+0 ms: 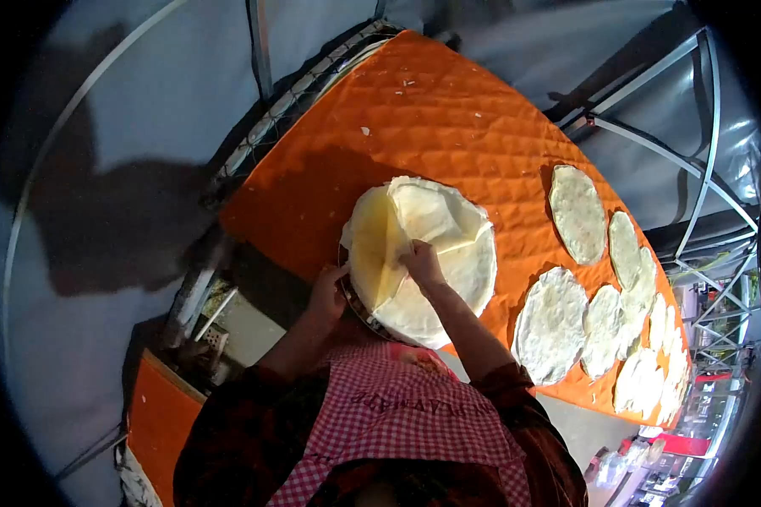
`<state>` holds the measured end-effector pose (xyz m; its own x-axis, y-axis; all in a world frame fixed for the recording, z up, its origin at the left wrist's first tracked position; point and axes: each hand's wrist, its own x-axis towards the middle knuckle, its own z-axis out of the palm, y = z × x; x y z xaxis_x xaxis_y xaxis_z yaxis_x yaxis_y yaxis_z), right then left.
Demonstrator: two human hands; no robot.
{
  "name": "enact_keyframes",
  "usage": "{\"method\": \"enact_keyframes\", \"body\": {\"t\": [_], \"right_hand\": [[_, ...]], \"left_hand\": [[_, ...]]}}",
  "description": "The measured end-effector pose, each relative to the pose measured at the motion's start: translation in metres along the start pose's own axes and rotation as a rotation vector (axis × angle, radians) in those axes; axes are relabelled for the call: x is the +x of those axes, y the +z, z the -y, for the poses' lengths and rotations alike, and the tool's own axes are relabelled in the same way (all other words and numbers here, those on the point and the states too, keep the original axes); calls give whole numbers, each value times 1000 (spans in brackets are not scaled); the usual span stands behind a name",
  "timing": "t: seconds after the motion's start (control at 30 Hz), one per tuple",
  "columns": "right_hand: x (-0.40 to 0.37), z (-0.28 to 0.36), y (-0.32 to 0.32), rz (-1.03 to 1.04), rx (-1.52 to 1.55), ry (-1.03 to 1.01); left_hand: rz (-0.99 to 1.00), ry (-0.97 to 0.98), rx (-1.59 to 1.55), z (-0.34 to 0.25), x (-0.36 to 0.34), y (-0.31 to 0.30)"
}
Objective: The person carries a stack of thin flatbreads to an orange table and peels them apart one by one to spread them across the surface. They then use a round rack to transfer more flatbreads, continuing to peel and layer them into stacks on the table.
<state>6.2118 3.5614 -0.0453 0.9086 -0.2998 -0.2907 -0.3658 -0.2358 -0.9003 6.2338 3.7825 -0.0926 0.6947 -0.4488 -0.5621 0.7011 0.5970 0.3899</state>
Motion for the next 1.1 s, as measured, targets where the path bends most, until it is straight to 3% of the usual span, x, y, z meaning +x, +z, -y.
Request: {"method": "enact_keyframes", "body": {"t": [0.07, 0.13, 0.23, 0.33, 0.53, 0.63, 0.73, 0.97, 1.1], "right_hand": [[3, 1, 1, -19, -33, -70], [6, -3, 7, -54, -157, -164], [-25, 76, 17, 29, -475, -178], [-24, 100, 37, 66, -820, -39], [-21, 97, 35, 114, -778, -23], [-16, 87, 21, 188, -618, -86], [-14, 85, 14, 258, -334, 96], [-5, 54, -2, 173, -385, -46], [-18, 48, 9, 27, -373, -199]], "left_hand": [[-12, 82, 90, 10, 10, -12], [-48, 64, 29, 2, -12, 18], [-71, 48, 12, -3, -27, 40], [-32, 116, 39, -2, -38, 51], [-41, 107, -33, -2, -49, 55], [-42, 92, -23, -1, -49, 52], [-39, 113, 3, 4, -43, 44], [-186, 140, 198, 11, -44, 51], [-124, 164, 207, 18, -36, 45]]}}
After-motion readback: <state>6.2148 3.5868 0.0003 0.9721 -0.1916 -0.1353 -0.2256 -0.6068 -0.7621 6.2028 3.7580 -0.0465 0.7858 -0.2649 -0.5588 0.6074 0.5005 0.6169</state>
